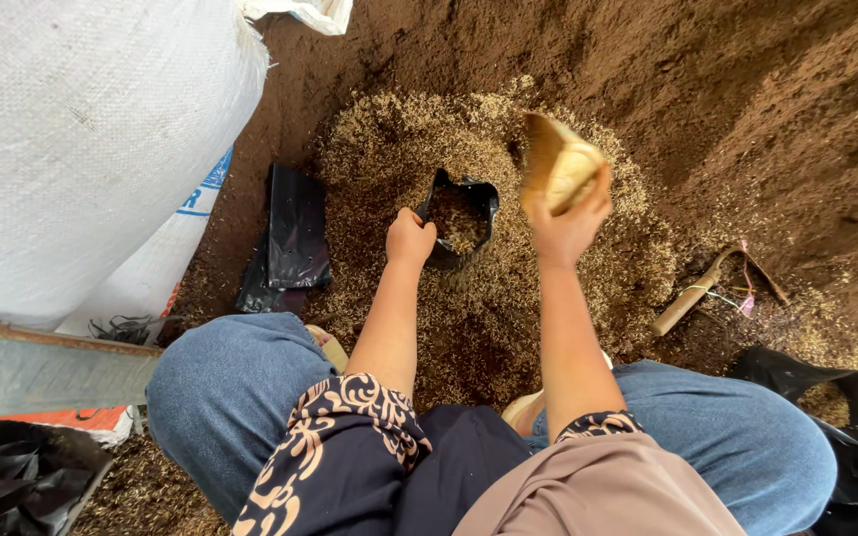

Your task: The person scoops grains from a large pile using a scoop and pours them into small black plastic bags. They then tie the bags closed and place them aside. The process is repeated multiple times.

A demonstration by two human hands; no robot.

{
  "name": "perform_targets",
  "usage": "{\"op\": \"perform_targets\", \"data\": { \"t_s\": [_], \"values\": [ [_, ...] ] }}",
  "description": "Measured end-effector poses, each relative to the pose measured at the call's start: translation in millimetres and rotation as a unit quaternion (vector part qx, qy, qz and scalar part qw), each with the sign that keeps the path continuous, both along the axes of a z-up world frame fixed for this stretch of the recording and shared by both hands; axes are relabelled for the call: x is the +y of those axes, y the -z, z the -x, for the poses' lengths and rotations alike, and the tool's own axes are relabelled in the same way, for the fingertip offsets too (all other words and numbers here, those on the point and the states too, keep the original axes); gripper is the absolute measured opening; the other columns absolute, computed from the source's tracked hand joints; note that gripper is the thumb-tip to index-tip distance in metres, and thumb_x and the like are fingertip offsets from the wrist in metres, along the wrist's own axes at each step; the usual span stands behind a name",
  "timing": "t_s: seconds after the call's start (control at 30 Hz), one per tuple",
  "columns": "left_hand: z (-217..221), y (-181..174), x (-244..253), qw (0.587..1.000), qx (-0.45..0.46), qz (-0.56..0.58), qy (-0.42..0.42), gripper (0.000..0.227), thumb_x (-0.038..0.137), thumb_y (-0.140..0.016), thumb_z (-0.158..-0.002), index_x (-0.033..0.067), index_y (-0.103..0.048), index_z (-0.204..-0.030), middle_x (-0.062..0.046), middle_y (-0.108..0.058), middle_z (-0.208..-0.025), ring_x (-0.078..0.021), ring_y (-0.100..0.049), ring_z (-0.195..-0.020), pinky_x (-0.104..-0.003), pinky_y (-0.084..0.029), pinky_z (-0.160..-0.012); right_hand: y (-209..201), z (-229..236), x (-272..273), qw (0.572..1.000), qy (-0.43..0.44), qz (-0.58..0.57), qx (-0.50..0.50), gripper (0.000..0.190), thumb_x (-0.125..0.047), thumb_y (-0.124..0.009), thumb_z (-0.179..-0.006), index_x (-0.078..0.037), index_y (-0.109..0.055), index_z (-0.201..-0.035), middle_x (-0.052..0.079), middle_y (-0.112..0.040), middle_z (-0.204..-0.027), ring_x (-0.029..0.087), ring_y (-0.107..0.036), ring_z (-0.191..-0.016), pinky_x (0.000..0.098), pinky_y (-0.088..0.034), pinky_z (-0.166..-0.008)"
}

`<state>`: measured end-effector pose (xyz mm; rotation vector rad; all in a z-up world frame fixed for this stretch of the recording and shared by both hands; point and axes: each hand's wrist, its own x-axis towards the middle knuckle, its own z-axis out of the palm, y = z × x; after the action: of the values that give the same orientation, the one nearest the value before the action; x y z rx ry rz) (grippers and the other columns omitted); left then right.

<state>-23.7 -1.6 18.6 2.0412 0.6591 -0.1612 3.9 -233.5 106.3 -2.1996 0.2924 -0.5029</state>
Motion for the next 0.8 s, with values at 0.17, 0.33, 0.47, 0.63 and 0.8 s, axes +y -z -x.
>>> {"op": "perform_targets", "data": {
  "t_s": [0.17, 0.33, 0.47, 0.63, 0.8],
  "values": [
    [7.4, -4.1, 3.4, 0.992, 0.109, -0.009, 0.059, 0.044, 0.042, -0.068, -0.090, 0.0030, -0.064, -0.109, -0.014, -0.068, -0.097, -0.0258, -0.063, -0.078, -0.045, -0.055, -0.074, 51.5, -25.2, -28.1, 0.940, 0.100, 0.326, -0.008, 0.107, -0.065, -0.085, -0.078, -0.013, -0.026, -0.151, 0.025, -0.033, -0.144, 0.049, -0.050, -0.126, 0.0655, -0.046, -0.097],
    [12.0, -13.8, -2.7, 0.981, 0.159, 0.003, 0.113, 0.041, 0.040, -0.061, -0.094, 0.0005, -0.071, -0.101, -0.014, -0.070, -0.090, -0.0258, -0.063, -0.072, -0.045, -0.052, -0.071, 101.9, -25.6, 18.7, 0.975, -0.097, 0.146, 0.134, 0.073, -0.057, -0.071, -0.083, -0.002, -0.058, -0.129, 0.021, -0.064, -0.110, 0.039, -0.065, -0.095, 0.0565, -0.051, -0.077],
    [6.8, -24.0, -1.1, 0.996, 0.059, 0.008, 0.066, 0.035, 0.036, -0.057, -0.096, 0.0012, -0.066, -0.095, -0.015, -0.068, -0.088, -0.0264, -0.062, -0.073, -0.044, -0.051, -0.070, 102.5, -43.3, 27.7, 0.945, -0.136, 0.117, 0.274, 0.038, -0.040, -0.056, -0.093, -0.007, -0.069, -0.105, 0.016, -0.070, -0.098, 0.032, -0.068, -0.093, 0.0495, -0.055, -0.082],
    [-5.1, -16.9, 6.2, 0.999, -0.037, 0.000, 0.016, 0.034, 0.032, -0.054, -0.099, -0.0001, -0.060, -0.089, -0.017, -0.066, -0.087, -0.0285, -0.060, -0.074, -0.044, -0.048, -0.069, 79.5, -55.5, 10.9, 0.927, -0.171, 0.074, 0.325, 0.043, -0.041, -0.056, -0.094, -0.008, -0.074, -0.114, 0.016, -0.075, -0.112, 0.030, -0.070, -0.103, 0.0456, -0.054, -0.094],
    [-7.1, -1.8, 9.3, 0.992, 0.099, -0.040, 0.071, 0.045, 0.047, -0.062, -0.096, 0.0035, -0.066, -0.107, -0.014, -0.065, -0.099, -0.0257, -0.058, -0.080, -0.044, -0.049, -0.071, 65.8, -54.2, 28.5, 0.920, -0.147, 0.275, 0.240, 0.066, -0.041, -0.074, -0.076, -0.013, -0.054, -0.132, 0.015, -0.057, -0.130, 0.034, -0.057, -0.117, 0.0493, -0.049, -0.095]
  ]
}}
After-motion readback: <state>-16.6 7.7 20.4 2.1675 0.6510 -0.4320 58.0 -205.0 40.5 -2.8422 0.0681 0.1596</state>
